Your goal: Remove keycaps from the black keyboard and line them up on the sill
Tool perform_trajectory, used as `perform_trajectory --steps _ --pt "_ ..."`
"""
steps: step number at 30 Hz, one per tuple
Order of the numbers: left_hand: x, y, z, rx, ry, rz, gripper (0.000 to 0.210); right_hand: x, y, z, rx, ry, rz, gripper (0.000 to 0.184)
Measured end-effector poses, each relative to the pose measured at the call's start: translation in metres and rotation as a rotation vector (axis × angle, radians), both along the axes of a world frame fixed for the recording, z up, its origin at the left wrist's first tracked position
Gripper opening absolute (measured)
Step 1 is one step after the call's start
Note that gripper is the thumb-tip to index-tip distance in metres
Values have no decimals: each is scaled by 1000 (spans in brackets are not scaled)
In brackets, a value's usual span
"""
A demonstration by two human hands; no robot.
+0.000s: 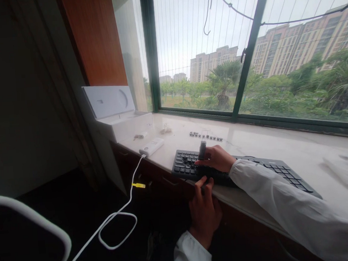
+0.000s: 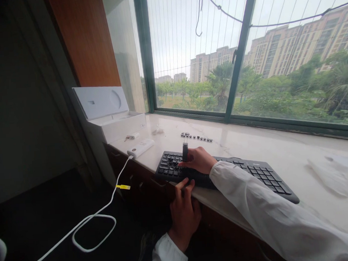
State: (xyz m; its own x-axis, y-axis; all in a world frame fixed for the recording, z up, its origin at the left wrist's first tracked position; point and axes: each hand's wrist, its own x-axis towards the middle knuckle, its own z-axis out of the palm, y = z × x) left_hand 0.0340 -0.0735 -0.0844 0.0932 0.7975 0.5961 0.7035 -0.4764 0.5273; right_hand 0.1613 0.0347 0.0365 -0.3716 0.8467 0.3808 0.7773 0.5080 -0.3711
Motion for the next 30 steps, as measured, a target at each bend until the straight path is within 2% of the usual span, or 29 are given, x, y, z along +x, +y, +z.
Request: perform_trajectory --steps 8,14,18,23,30 --pt "-1 0 4 11 26 4 56 1 0 -3 64 -15 86 43" --pt "-3 1 4 20 46 -7 57 2 -5 -2 166 -95 264 38" --pt "-2 1 4 17 25 -19 57 2 -8 -4 203 -151 295 35" --pt "-2 1 4 29 5 -23 58 0 -8 -6 182 -116 210 38" --pt "-1 1 5 10 17 -6 58 -1 1 -4 46 -15 -8 44"
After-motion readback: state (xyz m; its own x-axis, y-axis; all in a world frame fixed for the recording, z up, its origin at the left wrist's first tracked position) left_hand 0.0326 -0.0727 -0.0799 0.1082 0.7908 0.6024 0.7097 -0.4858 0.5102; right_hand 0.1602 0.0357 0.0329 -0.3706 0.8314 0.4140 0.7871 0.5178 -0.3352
